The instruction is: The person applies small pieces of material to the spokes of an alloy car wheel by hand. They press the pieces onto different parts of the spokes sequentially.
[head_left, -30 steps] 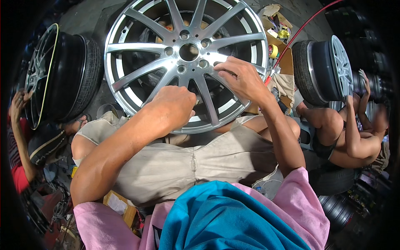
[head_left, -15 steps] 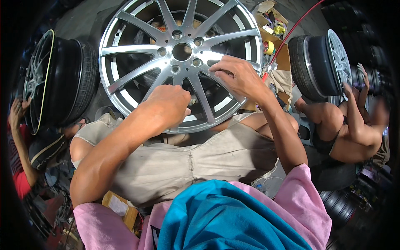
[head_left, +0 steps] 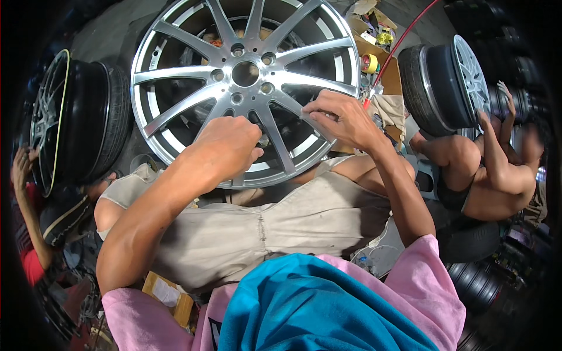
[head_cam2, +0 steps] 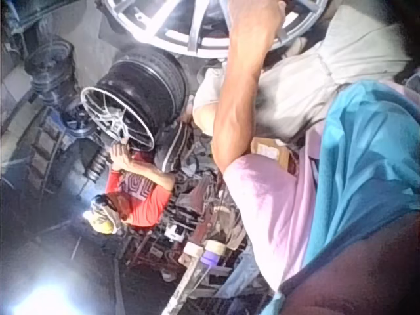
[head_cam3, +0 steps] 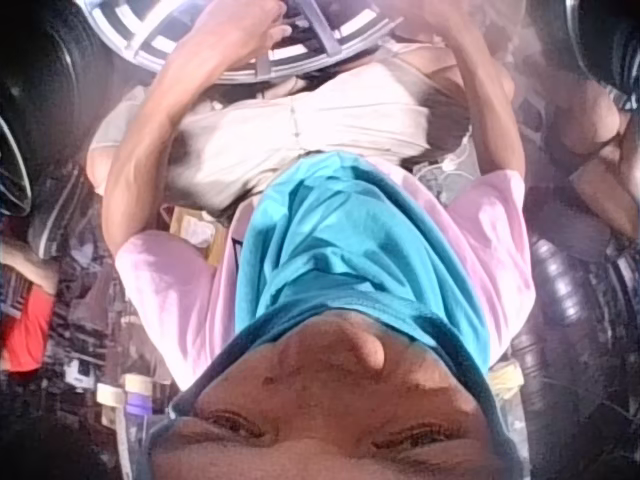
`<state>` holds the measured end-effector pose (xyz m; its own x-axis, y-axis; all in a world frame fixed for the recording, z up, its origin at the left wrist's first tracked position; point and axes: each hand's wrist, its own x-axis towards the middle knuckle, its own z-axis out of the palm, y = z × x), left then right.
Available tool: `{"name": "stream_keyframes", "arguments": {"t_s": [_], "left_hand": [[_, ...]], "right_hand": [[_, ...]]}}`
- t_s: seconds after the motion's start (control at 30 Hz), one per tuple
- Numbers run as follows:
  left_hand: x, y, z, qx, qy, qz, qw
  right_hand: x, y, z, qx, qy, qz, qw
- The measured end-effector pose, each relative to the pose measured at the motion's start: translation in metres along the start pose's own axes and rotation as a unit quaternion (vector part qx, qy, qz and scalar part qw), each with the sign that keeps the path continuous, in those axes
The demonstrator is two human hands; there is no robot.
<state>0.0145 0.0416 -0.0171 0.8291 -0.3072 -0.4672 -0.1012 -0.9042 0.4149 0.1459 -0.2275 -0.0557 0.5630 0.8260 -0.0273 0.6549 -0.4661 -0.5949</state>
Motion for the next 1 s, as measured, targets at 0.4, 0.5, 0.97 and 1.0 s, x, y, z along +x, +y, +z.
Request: {"name": "stream_keyframes", "arguments": {"t_s": [0.4, 0.5, 0.97, 1.0], "left_hand": [[0.018, 0.011, 0.019, -0.013, 0.134, 0.070, 0.988], [0.019, 0.010, 0.021, -0.009, 0.134, 0.065, 0.989], [0.025, 0.015, 0.025, -0.013, 0.120, 0.071, 0.990], [0.026, 0.014, 0.026, -0.009, 0.114, 0.071, 0.991]], "right_hand": [[-0.004, 0.003, 0.003, -0.009, 0.021, -0.030, 0.999], [-0.016, 0.009, 0.002, -0.016, 0.013, -0.031, 0.999], [-0.043, 0.017, 0.004, -0.063, 0.035, -0.056, 0.996], [-0.041, 0.015, 0.004, -0.065, 0.030, -0.063, 0.995]]}}
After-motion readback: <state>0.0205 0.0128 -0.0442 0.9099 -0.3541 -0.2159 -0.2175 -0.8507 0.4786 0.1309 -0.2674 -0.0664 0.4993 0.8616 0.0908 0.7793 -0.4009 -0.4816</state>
